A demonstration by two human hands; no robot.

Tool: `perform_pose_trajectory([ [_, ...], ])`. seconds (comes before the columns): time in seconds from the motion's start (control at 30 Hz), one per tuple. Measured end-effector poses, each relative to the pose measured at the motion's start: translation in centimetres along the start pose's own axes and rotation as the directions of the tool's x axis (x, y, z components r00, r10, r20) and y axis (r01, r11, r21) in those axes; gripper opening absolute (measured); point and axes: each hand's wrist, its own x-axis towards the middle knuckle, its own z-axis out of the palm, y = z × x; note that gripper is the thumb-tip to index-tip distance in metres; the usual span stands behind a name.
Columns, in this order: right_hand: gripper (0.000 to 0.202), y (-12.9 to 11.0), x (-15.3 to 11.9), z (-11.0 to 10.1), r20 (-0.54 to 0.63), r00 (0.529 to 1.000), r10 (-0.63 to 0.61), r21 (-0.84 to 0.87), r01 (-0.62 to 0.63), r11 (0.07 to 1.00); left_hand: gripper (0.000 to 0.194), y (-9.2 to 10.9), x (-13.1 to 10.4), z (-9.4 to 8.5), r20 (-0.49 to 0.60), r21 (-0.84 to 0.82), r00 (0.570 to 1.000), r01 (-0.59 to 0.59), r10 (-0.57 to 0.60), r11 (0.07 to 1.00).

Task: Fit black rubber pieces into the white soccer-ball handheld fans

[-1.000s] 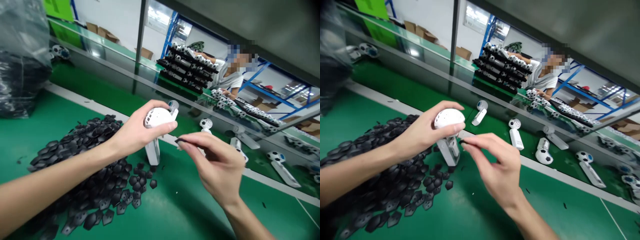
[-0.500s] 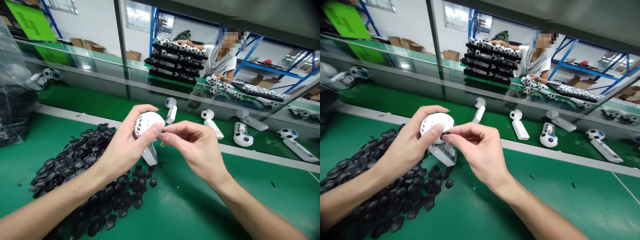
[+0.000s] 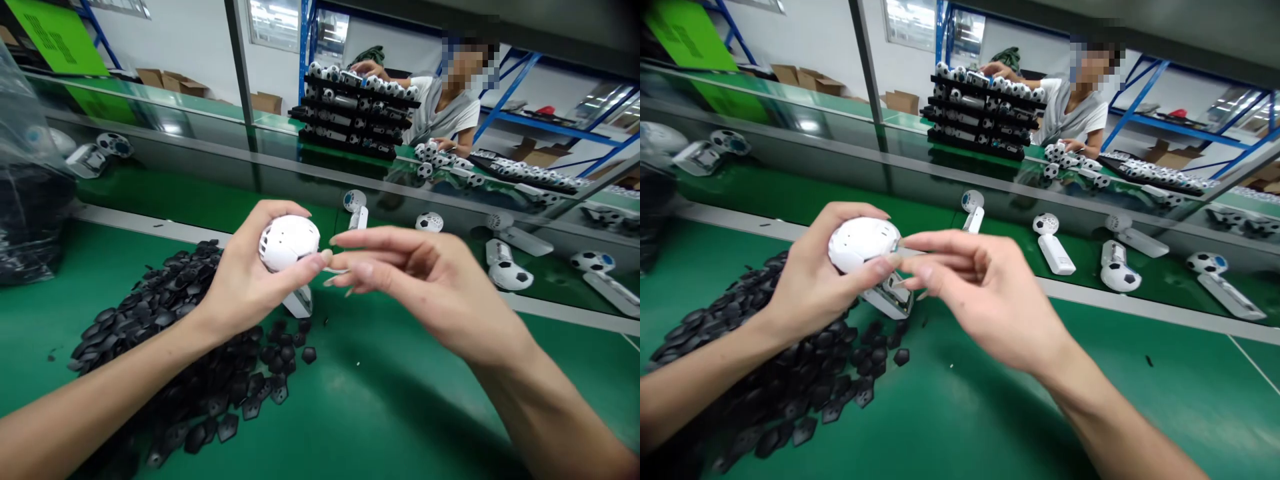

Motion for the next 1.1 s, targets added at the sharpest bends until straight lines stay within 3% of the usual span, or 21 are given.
perform_pose_trajectory([
  [0.07,0.015,0.2,-0.1,-0.5,-0.034,0.999,0.009,-0.12,-0.013,0.993,0.048,-0.4,0.3,-0.2,-0.042,-0.006,0.999,0.001,-0.001,1.0],
  [0.13,0.012,0.8,-0.2,-0.5,0.049,0.995,0.084,-0.29,-0.066,0.955,0.045,-1.1,0.6,-0.4,-0.06,-0.04,0.998,0.017,-0.019,0.999],
  [0.23,0.014,2.3,-0.7,0.3,0.192,0.953,0.235,-0.558,-0.091,0.825,0.039,-1.9,0.9,-0.7,-0.046,-0.117,0.998,0.038,-0.043,0.992],
  [0.3,0.011,3.2,-1.0,1.1,0.232,0.939,0.255,-0.676,-0.032,0.736,0.038,-2.3,1.0,-0.8,-0.041,-0.153,0.999,0.019,-0.026,0.988],
  [0.37,0.005,4.0,-1.4,1.9,0.282,0.925,0.255,-0.749,0.046,0.661,0.04,-2.3,1.0,-0.7,-0.039,-0.173,0.999,0.011,-0.018,0.985],
  [0.43,0.011,4.7,-1.6,2.4,0.317,0.908,0.274,-0.795,0.097,0.598,0.043,-2.3,1.1,-0.7,-0.06,-0.152,0.998,0.01,-0.019,0.988],
  [0.53,0.009,5.5,-1.7,2.8,0.346,0.898,0.272,-0.795,0.126,0.594,0.045,-2.2,1.2,-0.8,-0.125,-0.076,0.992,-0.033,0.023,0.997],
  [0.6,0.013,6.0,-1.7,2.7,0.402,0.898,0.178,-0.73,0.197,0.654,0.046,-2.3,1.4,-0.9,-0.156,-0.055,0.986,-0.066,0.056,0.996],
  [0.67,0.011,6.1,-1.7,2.4,0.441,0.892,-0.102,-0.654,0.397,0.644,0.047,-2.5,1.5,-0.9,-0.173,-0.054,0.983,-0.07,0.059,0.996],
  [0.7,0.01,6.0,-1.9,2.2,0.447,0.847,-0.288,-0.628,0.527,0.573,0.048,-2.6,1.6,-0.8,-0.181,-0.052,0.982,-0.061,0.051,0.997],
  [0.77,0.017,5.6,-2.2,1.8,0.47,0.664,-0.581,-0.602,0.723,0.34,0.049,-2.6,1.7,-0.8,-0.187,-0.053,0.982,-0.021,0.011,0.998],
  [0.8,0.021,5.2,-2.4,1.6,0.492,0.579,-0.65,-0.597,0.768,0.232,0.05,-2.6,1.8,-0.8,-0.186,-0.054,0.982,0.004,-0.014,0.999],
  [0.83,0.022,4.9,-2.5,1.4,0.522,0.524,-0.673,-0.591,0.791,0.157,0.051,-2.5,1.8,-0.8,-0.186,-0.052,0.982,0.028,-0.037,0.998],
  [0.9,0.023,4.4,-2.8,1.2,0.575,0.496,-0.651,-0.587,0.804,0.095,0.052,-2.2,1.9,-0.8,-0.184,-0.032,0.981,0.063,-0.068,0.998],
  [0.97,0.024,4.3,-2.8,1.1,0.554,0.47,-0.687,-0.593,0.802,0.071,0.051,-1.6,2.0,-1.0,-0.176,0.02,0.982,0.065,-0.061,0.998],
  [1.03,0.027,4.5,-2.6,1.1,0.509,0.433,-0.744,-0.571,0.816,0.085,0.046,-1.2,2.1,-1.3,-0.166,0.102,0.986,0.032,-0.014,0.994],
  [1.1,0.028,4.9,-2.3,1.3,0.491,0.448,-0.747,-0.523,0.837,0.159,0.039,-0.8,2.3,-1.6,-0.142,0.178,0.989,-0.014,0.04,0.984],
])
